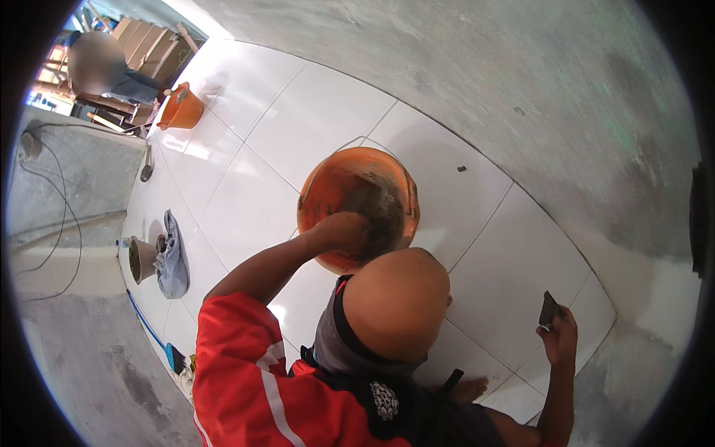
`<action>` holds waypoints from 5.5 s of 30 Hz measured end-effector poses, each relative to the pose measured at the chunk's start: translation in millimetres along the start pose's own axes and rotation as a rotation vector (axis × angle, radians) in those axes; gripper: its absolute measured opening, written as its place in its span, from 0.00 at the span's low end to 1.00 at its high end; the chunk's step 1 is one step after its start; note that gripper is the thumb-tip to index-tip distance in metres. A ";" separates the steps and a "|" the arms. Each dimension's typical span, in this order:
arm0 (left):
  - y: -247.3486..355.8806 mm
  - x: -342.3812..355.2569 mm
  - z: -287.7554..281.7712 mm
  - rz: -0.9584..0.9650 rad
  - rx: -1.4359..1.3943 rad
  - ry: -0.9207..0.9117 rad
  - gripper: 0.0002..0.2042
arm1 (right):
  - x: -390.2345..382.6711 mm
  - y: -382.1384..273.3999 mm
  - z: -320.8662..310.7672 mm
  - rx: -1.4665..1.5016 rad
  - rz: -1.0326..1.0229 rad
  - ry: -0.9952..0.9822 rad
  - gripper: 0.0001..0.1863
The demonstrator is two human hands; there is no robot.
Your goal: The person kneels on a tiled floor and uses a small trowel to apply grout from a bucket into the gaps between white floor tiles. They repeatedly scoop grout and spread it along the seams, smoothing the surface with the tool.
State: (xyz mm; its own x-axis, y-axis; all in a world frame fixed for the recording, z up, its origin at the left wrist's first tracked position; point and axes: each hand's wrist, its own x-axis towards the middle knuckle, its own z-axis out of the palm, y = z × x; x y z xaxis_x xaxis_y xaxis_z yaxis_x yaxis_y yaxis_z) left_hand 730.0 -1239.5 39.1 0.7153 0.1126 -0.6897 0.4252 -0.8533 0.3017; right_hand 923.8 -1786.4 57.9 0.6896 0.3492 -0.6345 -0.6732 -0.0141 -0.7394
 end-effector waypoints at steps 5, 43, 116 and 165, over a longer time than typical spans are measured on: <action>0.0 -7.5 -2.2 0.070 -0.387 0.089 0.19 | 1.5 2.9 0.0 0.017 0.004 -0.006 0.21; 292.7 -158.4 -163.6 0.676 -0.981 -0.046 0.17 | -29.3 11.7 -49.1 0.424 -0.080 -0.277 0.14; 359.6 -68.9 -142.3 0.606 -0.826 -0.130 0.18 | -31.9 -22.6 12.4 0.372 -0.220 0.050 0.27; 585.8 -18.0 -35.1 0.551 0.204 -0.681 0.16 | -194.4 17.2 -24.7 -0.275 -0.585 0.889 0.17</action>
State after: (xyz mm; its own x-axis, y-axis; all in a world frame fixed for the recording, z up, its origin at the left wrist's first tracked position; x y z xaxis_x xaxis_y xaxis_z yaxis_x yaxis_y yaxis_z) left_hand 985.6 -1723.5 251.4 0.2773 -0.6104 -0.7420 -0.0346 -0.7781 0.6272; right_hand 784.7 -1877.7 163.0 0.9033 -0.4284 -0.0237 -0.1732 -0.3136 -0.9336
